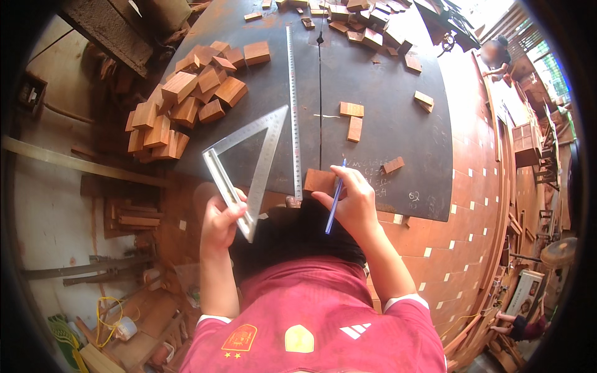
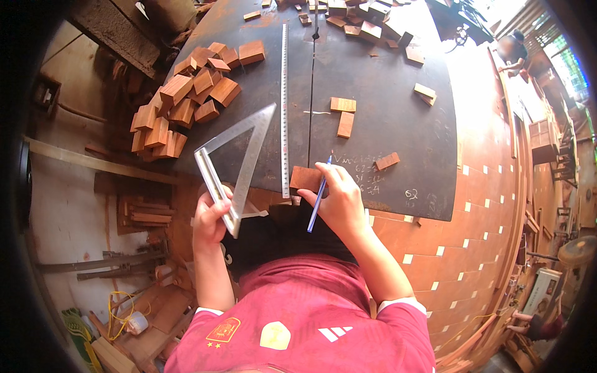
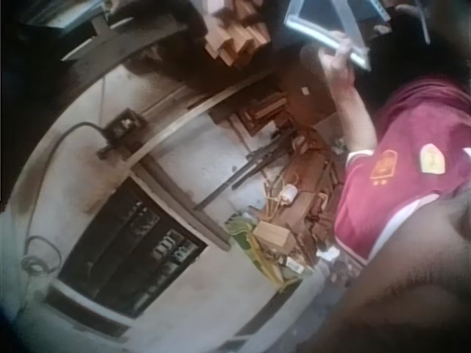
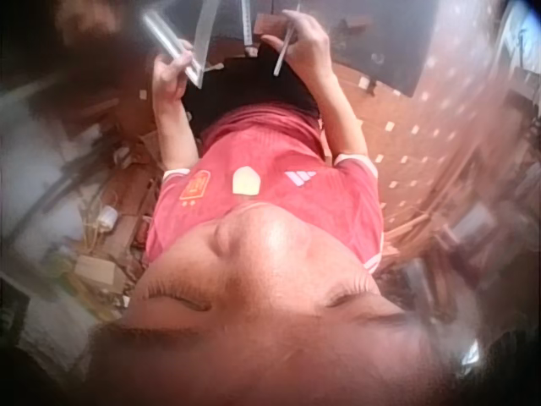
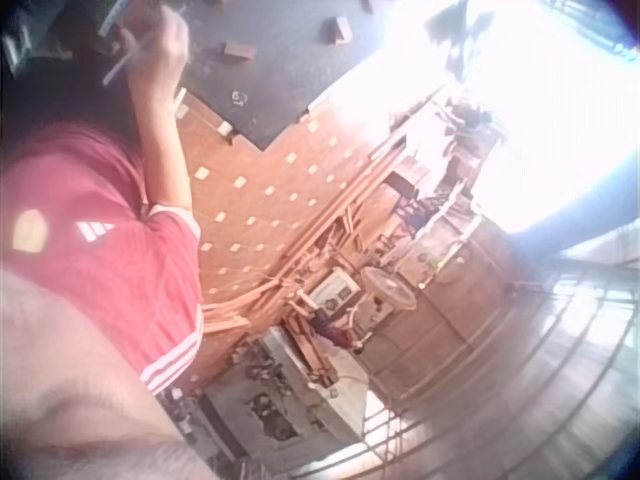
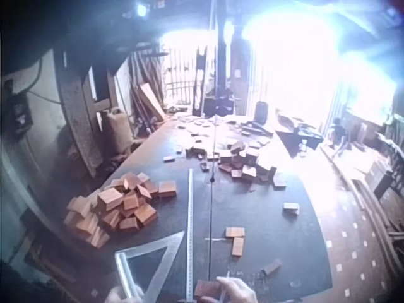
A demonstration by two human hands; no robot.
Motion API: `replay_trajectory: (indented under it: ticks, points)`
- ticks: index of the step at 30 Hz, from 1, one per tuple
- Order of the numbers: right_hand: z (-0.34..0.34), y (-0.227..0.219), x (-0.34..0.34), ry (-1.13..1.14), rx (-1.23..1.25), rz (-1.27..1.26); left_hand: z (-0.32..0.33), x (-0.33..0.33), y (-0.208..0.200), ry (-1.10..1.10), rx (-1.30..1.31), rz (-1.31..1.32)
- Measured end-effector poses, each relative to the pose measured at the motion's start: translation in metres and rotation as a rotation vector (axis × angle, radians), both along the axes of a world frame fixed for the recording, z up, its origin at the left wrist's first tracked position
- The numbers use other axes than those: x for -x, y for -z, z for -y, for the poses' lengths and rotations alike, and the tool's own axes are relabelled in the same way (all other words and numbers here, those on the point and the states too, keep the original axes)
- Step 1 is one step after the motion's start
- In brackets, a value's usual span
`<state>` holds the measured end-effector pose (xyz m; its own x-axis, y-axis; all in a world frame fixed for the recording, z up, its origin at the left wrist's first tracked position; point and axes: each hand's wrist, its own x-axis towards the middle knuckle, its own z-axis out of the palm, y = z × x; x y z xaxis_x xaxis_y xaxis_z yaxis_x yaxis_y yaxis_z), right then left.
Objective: The person measures and marks small wooden blocks on a workbench using a metal ruler, set square, and a blue pen. They repeatedly pick up blocks, align the tools, draw lines, and place the blocks aside.
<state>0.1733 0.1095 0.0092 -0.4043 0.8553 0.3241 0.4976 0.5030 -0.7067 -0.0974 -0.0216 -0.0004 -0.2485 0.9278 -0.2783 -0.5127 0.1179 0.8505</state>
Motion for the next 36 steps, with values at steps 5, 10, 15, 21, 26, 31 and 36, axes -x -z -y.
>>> replay_trajectory:
  ticks: [5, 10, 15, 21, 26, 31, 36]
  points:
    - [0.003, 0.001, 0.002, 0.02, 0.056, 0.004, 0.001, -0.051, -0.015, -0.002, 0.039, -0.211]
    - [-0.001, -0.002, -0.003, -0.017, -0.054, 0.033, -0.003, -0.073, -0.008, 0.082, -0.004, -0.295]
    - [-0.002, 0.0, -0.007, -0.022, -0.059, 0.064, -0.006, -0.083, -0.007, 0.093, -0.001, -0.33]
    - [0.0, 0.002, -0.005, -0.017, -0.066, 0.053, -0.005, -0.089, -0.003, 0.075, 0.008, -0.446]
    - [0.0, 0.003, -0.005, -0.014, -0.063, 0.065, -0.001, -0.093, 0.005, 0.067, 0.017, -0.522]
    - [-0.005, -0.01, -0.008, -0.035, -0.121, 0.014, -0.002, -0.094, 0.005, 0.06, 0.079, -0.543]
    - [-0.009, -0.011, -0.01, -0.066, 0.056, -0.187, -0.003, -0.093, 0.005, 0.068, 0.069, -0.551]
